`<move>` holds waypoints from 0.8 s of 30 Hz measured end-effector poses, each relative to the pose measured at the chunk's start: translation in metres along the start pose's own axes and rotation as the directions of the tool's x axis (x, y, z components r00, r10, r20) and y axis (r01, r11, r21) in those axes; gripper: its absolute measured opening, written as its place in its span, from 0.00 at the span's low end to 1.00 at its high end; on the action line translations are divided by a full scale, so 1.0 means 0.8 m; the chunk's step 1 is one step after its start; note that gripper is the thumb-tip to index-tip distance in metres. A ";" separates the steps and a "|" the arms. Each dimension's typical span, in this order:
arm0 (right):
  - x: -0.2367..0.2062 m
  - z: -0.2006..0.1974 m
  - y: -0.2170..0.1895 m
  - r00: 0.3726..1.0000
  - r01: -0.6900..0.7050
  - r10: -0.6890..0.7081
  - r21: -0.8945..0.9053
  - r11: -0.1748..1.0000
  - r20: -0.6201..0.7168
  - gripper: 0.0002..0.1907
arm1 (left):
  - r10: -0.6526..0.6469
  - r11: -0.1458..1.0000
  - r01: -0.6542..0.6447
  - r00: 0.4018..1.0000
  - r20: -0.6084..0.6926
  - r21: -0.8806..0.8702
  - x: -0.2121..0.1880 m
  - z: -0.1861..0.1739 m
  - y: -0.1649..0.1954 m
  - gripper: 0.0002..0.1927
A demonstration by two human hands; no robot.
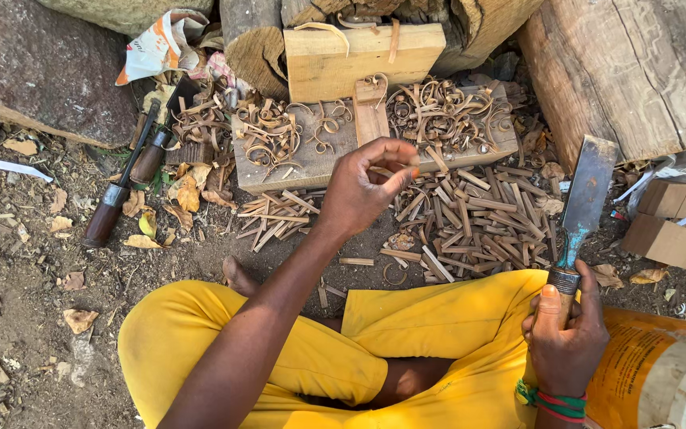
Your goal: The person uses a chisel and a wooden mallet to carve a notch into a piece of wood, clearing away wood shavings by hand.
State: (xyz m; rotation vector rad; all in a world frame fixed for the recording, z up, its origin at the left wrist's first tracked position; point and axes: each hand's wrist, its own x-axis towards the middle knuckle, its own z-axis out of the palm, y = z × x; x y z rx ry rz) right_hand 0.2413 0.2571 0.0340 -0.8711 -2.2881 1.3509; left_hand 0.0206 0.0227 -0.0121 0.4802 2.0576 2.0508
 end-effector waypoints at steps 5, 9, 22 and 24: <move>-0.002 0.001 0.000 1.000 0.016 -0.016 -0.015 1.000 -0.009 0.27 | -0.099 0.995 0.098 0.993 -0.064 -0.020 0.006 -0.005 0.005 0.20; -0.004 0.000 -0.002 1.000 0.008 -0.009 -0.048 0.999 -0.006 0.26 | -0.248 0.968 0.252 0.955 -0.163 0.001 0.013 -0.017 -0.001 0.16; -0.003 0.003 -0.002 1.000 0.017 -0.018 -0.042 0.999 -0.010 0.26 | 0.150 0.895 0.030 0.919 -0.366 0.444 0.018 -0.030 -0.043 0.05; -0.003 0.002 -0.002 1.000 0.019 -0.019 -0.052 0.998 -0.006 0.25 | 0.242 0.832 -0.049 0.928 -0.283 0.552 0.015 -0.026 -0.053 0.06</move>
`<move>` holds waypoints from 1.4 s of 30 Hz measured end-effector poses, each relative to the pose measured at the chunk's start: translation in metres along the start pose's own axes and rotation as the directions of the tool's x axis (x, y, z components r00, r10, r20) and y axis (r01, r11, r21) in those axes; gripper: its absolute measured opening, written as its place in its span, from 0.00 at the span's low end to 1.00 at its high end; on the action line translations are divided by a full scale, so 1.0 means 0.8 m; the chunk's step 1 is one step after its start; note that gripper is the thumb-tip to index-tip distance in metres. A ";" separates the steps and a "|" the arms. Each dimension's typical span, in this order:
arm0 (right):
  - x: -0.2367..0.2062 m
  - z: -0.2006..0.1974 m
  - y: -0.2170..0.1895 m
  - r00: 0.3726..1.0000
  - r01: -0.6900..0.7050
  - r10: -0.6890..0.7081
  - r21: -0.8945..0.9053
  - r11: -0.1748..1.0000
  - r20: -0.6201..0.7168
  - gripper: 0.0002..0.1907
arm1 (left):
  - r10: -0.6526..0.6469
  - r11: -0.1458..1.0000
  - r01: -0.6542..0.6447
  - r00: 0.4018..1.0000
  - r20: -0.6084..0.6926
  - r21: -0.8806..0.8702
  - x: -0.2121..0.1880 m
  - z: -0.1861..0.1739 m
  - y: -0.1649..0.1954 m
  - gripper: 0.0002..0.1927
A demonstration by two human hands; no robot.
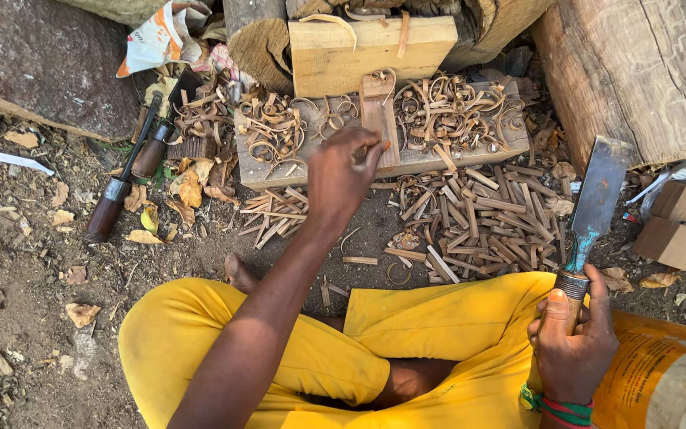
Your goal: The person uses a chisel and a wooden mallet to carve a notch into a piece of wood, clearing away wood shavings by hand.
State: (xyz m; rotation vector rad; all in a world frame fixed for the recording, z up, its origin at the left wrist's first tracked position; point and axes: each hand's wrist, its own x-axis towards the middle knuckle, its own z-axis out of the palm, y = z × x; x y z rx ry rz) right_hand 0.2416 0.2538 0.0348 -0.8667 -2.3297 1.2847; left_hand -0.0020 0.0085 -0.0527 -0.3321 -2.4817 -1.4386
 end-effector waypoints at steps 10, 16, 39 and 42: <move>-0.001 0.001 -0.003 1.000 -0.023 0.023 0.020 1.000 -0.004 0.26 | 0.151 0.989 -0.151 0.988 0.041 -0.001 0.011 0.024 -0.007 0.02; -0.001 0.001 -0.002 1.000 -0.020 0.020 0.009 1.000 -0.012 0.26 | 0.177 0.966 -0.152 0.978 -0.111 0.209 0.014 0.006 -0.003 0.02; -0.002 0.002 -0.005 1.000 -0.011 0.010 -0.037 0.999 -0.025 0.26 | 0.000 0.999 0.005 0.994 -0.112 0.045 0.026 0.000 0.009 0.03; -0.002 0.003 -0.005 1.000 -0.008 0.007 -0.037 0.999 -0.027 0.25 | 0.014 0.992 -0.014 1.000 -0.002 0.127 0.021 0.002 0.008 0.04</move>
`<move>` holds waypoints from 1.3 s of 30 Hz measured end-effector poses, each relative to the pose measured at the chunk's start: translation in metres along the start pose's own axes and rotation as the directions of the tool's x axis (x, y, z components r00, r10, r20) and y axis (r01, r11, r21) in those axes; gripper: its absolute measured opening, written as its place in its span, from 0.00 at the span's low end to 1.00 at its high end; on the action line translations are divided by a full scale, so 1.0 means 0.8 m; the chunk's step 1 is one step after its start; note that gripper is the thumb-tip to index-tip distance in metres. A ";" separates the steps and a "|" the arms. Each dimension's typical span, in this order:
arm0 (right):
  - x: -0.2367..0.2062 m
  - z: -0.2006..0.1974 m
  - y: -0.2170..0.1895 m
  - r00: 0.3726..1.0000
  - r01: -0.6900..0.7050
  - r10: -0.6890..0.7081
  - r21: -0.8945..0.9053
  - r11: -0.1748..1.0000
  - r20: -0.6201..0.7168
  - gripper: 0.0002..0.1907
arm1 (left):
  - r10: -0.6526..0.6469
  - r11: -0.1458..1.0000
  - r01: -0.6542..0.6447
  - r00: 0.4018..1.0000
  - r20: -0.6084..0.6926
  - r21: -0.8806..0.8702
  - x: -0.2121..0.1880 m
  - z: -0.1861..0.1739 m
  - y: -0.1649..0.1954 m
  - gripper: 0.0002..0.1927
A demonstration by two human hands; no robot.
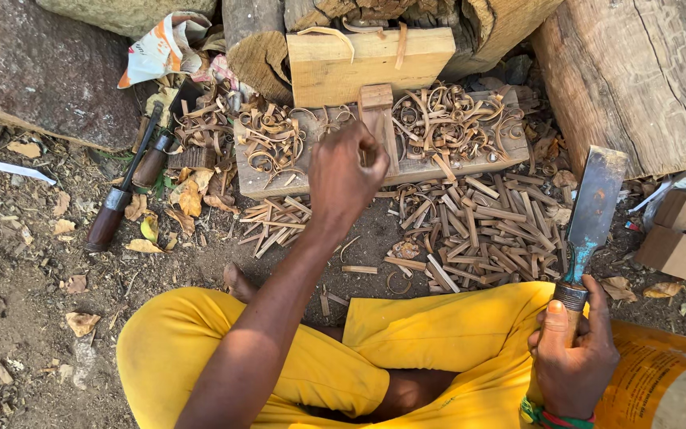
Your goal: The person uses a chisel and a wooden mallet to carve a notch into a piece of wood, clearing away wood shavings by hand.
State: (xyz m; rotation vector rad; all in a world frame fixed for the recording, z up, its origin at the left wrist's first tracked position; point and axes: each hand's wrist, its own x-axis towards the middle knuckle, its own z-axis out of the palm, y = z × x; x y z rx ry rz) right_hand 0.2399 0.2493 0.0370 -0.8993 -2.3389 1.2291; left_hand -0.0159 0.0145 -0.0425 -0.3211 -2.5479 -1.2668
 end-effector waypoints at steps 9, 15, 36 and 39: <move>-0.001 -0.002 0.000 1.000 0.014 -0.013 -0.064 0.998 0.004 0.25 | -0.044 0.990 0.048 0.998 -0.036 0.133 0.019 -0.006 -0.019 0.05; -0.001 -0.001 0.001 1.000 -0.012 0.012 -0.012 1.000 -0.003 0.26 | 0.173 0.979 -0.168 0.985 0.030 -0.117 -0.015 0.002 0.022 0.06; -0.002 -0.002 0.007 1.000 0.007 -0.007 -0.047 0.999 0.001 0.26 | 0.179 0.984 -0.178 0.981 0.072 -0.015 -0.029 0.018 0.021 0.05; -0.001 -0.001 0.008 1.000 0.011 -0.011 -0.054 0.999 0.000 0.26 | -0.034 0.997 0.036 0.999 0.031 -0.072 -0.017 0.010 0.014 0.10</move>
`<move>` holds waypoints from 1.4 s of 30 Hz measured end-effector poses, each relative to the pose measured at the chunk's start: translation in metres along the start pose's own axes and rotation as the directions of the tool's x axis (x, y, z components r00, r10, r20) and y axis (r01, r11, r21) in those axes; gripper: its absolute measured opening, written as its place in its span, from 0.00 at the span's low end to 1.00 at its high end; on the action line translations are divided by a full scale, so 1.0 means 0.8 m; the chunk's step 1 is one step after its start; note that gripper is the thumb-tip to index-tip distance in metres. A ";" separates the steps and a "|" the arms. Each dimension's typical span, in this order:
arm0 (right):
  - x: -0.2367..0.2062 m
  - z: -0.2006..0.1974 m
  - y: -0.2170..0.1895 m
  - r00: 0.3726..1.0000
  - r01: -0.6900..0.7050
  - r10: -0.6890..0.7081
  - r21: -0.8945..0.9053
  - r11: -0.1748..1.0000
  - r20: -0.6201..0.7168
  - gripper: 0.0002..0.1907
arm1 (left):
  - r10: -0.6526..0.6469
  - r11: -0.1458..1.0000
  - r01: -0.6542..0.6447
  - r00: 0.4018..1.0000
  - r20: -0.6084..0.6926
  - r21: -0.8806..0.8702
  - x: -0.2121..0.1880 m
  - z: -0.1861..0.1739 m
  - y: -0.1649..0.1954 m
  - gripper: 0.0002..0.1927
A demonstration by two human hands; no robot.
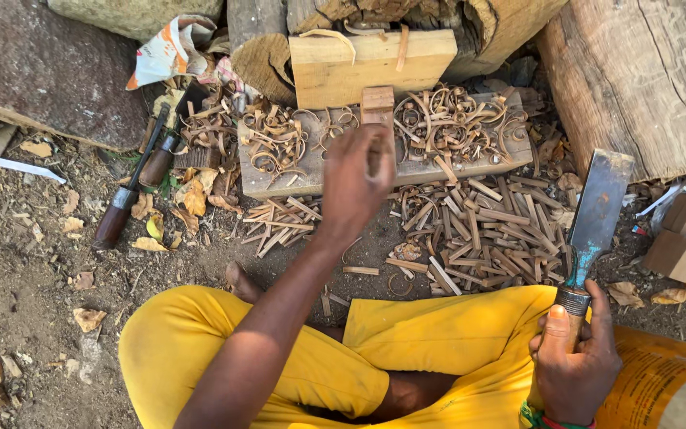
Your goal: The person uses a chisel and a wooden mallet to carve a notch into a piece of wood, clearing away wood shavings by hand.
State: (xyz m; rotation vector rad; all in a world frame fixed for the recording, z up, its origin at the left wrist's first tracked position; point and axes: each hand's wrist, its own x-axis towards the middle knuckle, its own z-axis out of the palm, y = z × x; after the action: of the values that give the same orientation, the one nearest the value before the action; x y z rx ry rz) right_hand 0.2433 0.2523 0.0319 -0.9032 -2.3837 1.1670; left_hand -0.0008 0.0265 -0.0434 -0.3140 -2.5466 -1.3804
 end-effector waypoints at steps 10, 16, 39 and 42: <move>0.003 0.002 0.004 1.000 0.008 -0.008 -0.006 1.000 0.004 0.26 | -0.047 0.999 0.046 0.996 0.076 0.025 0.023 -0.020 -0.013 0.19; 0.002 0.003 0.002 1.000 -0.022 0.022 0.013 1.000 0.005 0.27 | -0.182 0.982 0.188 0.953 0.242 0.000 0.032 -0.028 0.000 0.24; 0.000 0.002 -0.003 0.997 -0.079 0.078 0.077 0.994 0.021 0.27 | -0.090 0.882 -0.118 0.908 0.408 0.456 0.020 -0.063 0.019 0.58; -0.001 0.003 -0.004 0.997 -0.077 0.076 0.081 0.994 0.020 0.26 | -0.102 0.860 -0.158 0.879 0.466 0.486 0.025 -0.065 0.012 0.59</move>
State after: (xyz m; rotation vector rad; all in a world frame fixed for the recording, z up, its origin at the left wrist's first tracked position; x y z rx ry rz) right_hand 0.2416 0.2487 0.0334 -0.9693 -2.3146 1.2955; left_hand -0.0121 -0.0104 -0.0020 -0.6532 -3.1639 -0.5975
